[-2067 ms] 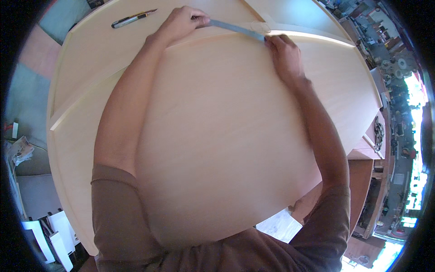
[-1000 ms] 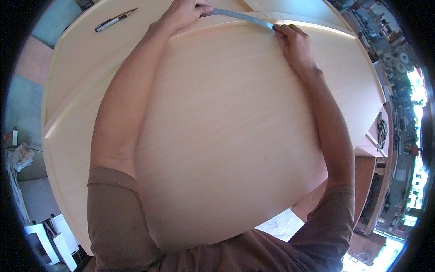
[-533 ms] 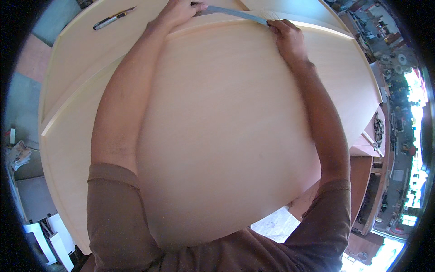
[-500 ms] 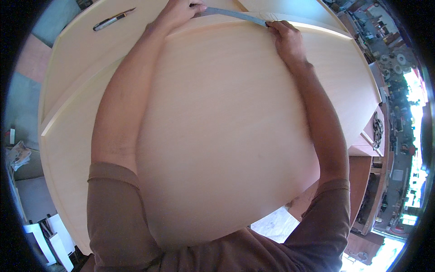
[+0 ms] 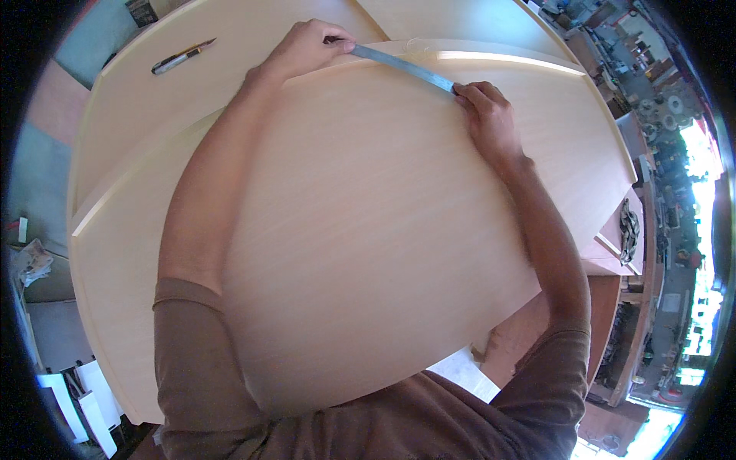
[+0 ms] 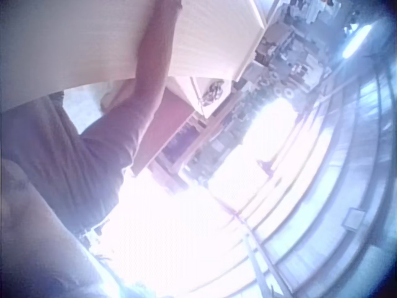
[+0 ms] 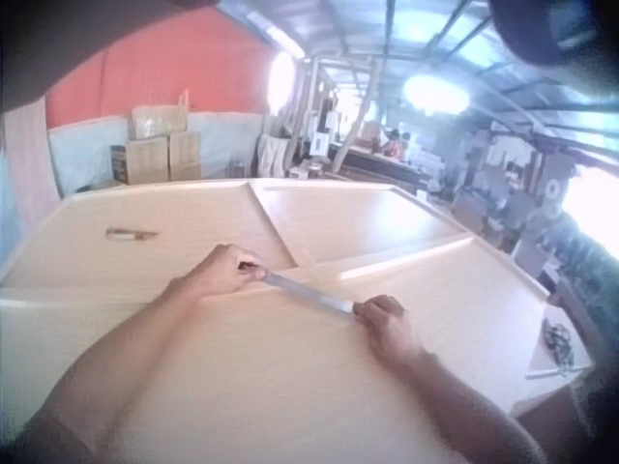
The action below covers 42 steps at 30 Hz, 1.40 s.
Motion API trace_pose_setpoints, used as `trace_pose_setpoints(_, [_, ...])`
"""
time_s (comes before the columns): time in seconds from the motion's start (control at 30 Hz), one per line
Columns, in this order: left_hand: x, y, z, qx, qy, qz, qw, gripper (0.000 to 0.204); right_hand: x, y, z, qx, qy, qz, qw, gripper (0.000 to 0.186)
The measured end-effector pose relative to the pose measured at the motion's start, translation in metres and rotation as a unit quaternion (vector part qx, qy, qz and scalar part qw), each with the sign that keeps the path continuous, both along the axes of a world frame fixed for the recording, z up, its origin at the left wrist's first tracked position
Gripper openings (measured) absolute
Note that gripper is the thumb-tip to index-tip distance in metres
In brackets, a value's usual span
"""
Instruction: The person uses a utility knife to trim excess wood veneer along the edges of a curved wooden panel. They then use a metal ruler to measure and mark the panel with a pen. The person continues to trim and measure different sections of the panel.
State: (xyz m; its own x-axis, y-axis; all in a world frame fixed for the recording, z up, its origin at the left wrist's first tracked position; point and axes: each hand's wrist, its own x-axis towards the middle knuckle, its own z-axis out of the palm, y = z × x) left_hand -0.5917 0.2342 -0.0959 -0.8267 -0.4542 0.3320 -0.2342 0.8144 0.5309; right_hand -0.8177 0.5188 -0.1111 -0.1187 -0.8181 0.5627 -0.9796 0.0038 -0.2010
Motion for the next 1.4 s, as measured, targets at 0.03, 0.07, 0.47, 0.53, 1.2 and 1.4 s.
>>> trace_pose_setpoints(0.03, [-0.008,0.004,0.001,-0.001,0.004,0.005,1.0,0.033,-0.007,0.003,0.001,-0.003,0.001,-0.001,1.0,0.021])
trace_pose_setpoints(0.07, [-0.018,0.008,0.001,0.004,0.0,0.021,1.0,0.033,-0.015,0.005,0.002,-0.006,0.002,-0.002,1.0,0.02])
trace_pose_setpoints(0.47, [-0.035,0.016,-0.002,0.021,-0.042,0.115,0.992,0.034,-0.055,0.003,-0.001,0.003,0.034,0.038,0.999,0.021])
trace_pose_setpoints(0.53, [-0.034,0.018,-0.001,0.015,-0.041,0.127,0.991,0.034,-0.058,-0.005,0.0,-0.004,0.041,0.043,0.998,0.02])
trace_pose_setpoints(1.2, [-0.037,0.008,-0.011,0.029,0.024,0.203,0.978,0.022,-0.082,-0.052,-0.004,0.005,0.051,0.035,0.998,0.024])
trace_pose_setpoints(1.4, [-0.04,0.025,-0.009,0.029,0.04,0.164,0.985,0.037,-0.078,-0.023,0.0,0.011,0.009,0.014,1.0,0.021])
